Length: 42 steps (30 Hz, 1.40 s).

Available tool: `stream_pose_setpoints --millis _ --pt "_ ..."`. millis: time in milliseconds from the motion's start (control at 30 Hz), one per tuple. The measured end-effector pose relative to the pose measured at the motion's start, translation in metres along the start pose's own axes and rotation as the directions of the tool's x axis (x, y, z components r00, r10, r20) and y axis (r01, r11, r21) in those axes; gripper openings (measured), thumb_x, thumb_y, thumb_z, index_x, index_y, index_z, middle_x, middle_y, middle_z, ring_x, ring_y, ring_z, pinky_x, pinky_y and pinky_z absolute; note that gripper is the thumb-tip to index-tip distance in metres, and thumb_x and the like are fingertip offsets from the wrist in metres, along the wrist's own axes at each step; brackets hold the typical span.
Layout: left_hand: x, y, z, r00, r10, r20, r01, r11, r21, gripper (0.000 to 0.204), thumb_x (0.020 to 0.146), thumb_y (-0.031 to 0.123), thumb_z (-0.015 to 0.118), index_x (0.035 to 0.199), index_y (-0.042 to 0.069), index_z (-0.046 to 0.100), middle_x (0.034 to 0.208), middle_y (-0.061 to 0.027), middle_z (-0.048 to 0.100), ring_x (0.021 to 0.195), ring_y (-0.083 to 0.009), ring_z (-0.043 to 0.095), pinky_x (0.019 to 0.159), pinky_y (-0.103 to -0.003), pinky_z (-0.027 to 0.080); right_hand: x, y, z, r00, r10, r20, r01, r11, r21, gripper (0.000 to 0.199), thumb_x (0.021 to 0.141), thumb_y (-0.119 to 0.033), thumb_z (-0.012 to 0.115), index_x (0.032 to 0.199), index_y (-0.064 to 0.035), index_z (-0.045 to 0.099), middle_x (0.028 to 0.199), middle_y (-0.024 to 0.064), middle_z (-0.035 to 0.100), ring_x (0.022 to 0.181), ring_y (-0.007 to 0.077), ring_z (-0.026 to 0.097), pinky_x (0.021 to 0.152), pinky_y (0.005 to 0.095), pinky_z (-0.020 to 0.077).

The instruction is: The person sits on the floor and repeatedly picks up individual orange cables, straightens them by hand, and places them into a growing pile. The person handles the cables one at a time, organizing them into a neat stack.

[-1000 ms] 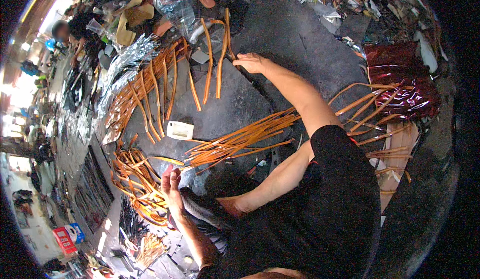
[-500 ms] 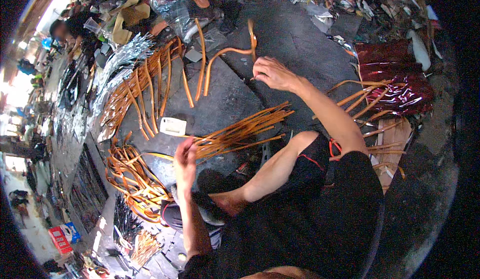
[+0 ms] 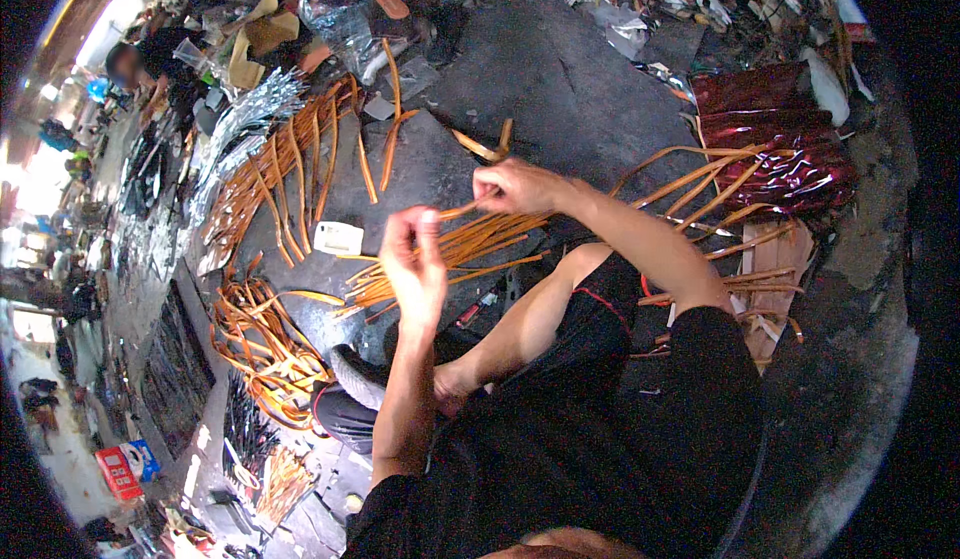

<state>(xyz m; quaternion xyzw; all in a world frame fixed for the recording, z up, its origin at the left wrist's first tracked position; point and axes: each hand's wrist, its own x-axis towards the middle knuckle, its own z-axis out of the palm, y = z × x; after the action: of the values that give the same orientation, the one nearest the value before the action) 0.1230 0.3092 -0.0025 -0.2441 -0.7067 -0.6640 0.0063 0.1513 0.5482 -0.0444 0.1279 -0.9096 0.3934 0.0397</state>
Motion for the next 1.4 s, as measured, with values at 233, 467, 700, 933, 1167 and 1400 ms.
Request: stream_pose_setpoints --millis 233,467,700,933,1167,1400 --pt "0.012 0.065 -0.064 0.9 0.218 -0.378 -0.2 0.976 0.088 0.019 0.1 0.02 0.054 0.092 0.003 0.057 0.081 -0.0025 0.059 0.075 -0.0109 0.053 0.072 -0.026 0.044 -0.014 0.167 -0.038 0.748 0.113 -0.654 -0.606 0.52 -0.602 0.016 0.083 -0.016 0.066 0.095 -0.0055 0.062 0.098 0.0148 0.062 0.098 0.0337 0.062 0.082 0.0447 0.0491" --pt "0.009 0.081 -0.052 0.998 0.03 -0.062 -0.026 0.998 0.061 0.016 0.096 0.017 0.062 0.093 0.002 0.063 0.08 -0.0019 0.063 0.073 -0.0084 0.055 0.068 -0.022 0.044 0.0 -0.003 -0.031 0.844 0.192 -0.502 -0.133 0.98 0.151 0.022 0.087 -0.022 0.068 0.099 -0.0036 0.068 0.103 0.0172 0.065 0.092 0.0272 0.067 0.08 0.0362 0.0535" --pt "-0.005 0.083 -0.08 0.993 -0.047 -0.108 0.032 0.991 -0.133 0.016 0.095 0.017 0.064 0.095 0.001 0.064 0.081 -0.0032 0.066 0.072 -0.0071 0.059 0.067 -0.021 0.047 0.027 -0.201 0.055 0.893 -0.031 -0.45 0.197 0.924 0.328 0.032 0.085 -0.01 0.073 0.112 -0.0012 0.058 0.1 0.0114 0.067 0.096 0.0215 0.066 0.083 0.0343 0.0521" --pt "-0.019 0.084 -0.138 0.995 -0.072 -0.073 0.05 0.962 -0.27 0.023 0.096 0.019 0.062 0.108 -0.001 0.065 0.085 -0.0036 0.069 0.076 -0.0078 0.061 0.075 -0.023 0.048 0.043 -0.238 0.06 0.834 -0.216 -0.508 0.307 0.946 0.102 0.023 0.082 -0.009 0.074 0.102 -0.0027 0.065 0.095 0.0111 0.069 0.085 0.0251 0.069 0.073 0.0341 0.054" --pt "-0.03 0.065 -0.155 0.997 0.057 -0.06 -0.075 0.933 -0.353 0.022 0.094 0.017 0.064 0.107 0.0 0.067 0.105 -0.0078 0.067 0.1 -0.0151 0.062 0.09 -0.029 0.047 0.048 -0.268 0.065 0.89 -0.125 -0.439 0.274 0.915 0.296 0.016 0.083 -0.004 0.073 0.097 -0.0027 0.065 0.086 0.0077 0.067 0.074 0.0151 0.064 0.065 0.0298 0.0518" --pt "-0.035 0.072 -0.131 0.958 0.03 -0.287 -0.207 0.764 -0.611 0.016 0.1 0.021 0.055 0.101 0.005 0.057 0.102 -0.0111 0.065 0.108 -0.025 0.061 0.098 -0.039 0.046 0.061 -0.278 0.093 0.803 -0.219 -0.554 0.395 0.891 0.222 0.013 0.083 -0.005 0.068 0.09 -0.0028 0.057 0.08 0.0111 0.065 0.071 0.0215 0.067 0.063 0.0325 0.0524"
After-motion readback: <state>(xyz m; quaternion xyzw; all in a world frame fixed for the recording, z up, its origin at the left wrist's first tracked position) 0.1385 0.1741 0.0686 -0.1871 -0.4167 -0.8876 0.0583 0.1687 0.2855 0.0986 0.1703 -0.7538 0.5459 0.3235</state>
